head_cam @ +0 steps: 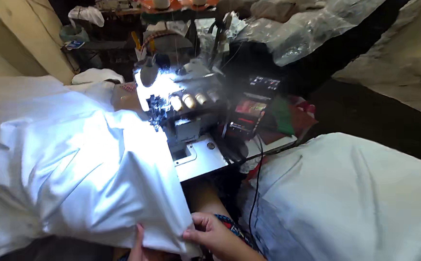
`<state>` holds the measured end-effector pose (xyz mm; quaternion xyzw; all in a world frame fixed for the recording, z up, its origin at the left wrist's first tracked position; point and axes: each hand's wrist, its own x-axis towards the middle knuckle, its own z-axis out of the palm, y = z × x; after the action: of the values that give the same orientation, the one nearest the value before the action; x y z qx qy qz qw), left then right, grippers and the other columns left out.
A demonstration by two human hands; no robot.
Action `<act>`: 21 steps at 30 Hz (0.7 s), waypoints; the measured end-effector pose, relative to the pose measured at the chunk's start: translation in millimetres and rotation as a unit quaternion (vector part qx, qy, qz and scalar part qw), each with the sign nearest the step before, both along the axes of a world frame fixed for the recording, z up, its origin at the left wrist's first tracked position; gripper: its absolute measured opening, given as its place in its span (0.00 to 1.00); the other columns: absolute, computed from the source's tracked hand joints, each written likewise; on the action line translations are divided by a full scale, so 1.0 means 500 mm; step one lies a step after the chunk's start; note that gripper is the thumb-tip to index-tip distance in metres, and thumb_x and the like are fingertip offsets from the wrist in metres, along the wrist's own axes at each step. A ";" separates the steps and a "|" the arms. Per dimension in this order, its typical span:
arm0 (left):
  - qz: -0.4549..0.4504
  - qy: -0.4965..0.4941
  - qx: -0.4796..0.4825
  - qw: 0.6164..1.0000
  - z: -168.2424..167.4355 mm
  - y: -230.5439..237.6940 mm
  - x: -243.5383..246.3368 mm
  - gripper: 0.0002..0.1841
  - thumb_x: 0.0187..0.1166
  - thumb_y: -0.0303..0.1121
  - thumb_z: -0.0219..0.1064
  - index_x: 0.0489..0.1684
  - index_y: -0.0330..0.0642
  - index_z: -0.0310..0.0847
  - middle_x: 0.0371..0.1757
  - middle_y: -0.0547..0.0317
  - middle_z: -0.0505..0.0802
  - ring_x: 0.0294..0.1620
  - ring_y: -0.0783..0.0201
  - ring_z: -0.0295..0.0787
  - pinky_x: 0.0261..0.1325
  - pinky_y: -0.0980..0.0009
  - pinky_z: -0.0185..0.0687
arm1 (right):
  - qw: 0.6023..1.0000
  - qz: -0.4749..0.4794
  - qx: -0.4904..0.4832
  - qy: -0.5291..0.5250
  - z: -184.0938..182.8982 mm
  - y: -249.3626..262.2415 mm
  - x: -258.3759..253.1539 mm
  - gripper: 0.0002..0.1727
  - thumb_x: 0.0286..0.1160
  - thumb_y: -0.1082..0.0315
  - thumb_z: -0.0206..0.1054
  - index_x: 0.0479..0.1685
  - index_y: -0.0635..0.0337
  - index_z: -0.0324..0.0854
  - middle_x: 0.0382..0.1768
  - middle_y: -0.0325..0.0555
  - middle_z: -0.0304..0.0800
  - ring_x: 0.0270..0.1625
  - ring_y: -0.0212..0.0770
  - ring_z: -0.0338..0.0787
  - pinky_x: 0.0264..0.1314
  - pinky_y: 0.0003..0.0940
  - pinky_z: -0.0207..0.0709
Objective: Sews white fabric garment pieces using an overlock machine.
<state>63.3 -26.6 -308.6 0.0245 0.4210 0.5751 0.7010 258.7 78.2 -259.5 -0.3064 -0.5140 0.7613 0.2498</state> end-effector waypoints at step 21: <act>0.176 0.233 -0.100 0.951 0.039 -0.082 -0.015 0.24 0.76 0.13 0.64 0.69 0.34 0.63 0.46 0.56 0.94 0.40 0.64 0.96 0.44 0.63 0.96 | 0.966 -0.013 -0.048 -0.254 -0.091 -0.089 0.027 0.14 0.67 0.64 0.78 0.22 0.58 0.80 0.24 0.37 0.87 0.30 0.31 0.89 0.41 0.33 0.86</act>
<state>55.8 -67.4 -289.3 0.0126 0.6256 0.6224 0.4702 272.3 33.8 -305.2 -0.5080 -0.5193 0.6791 0.1056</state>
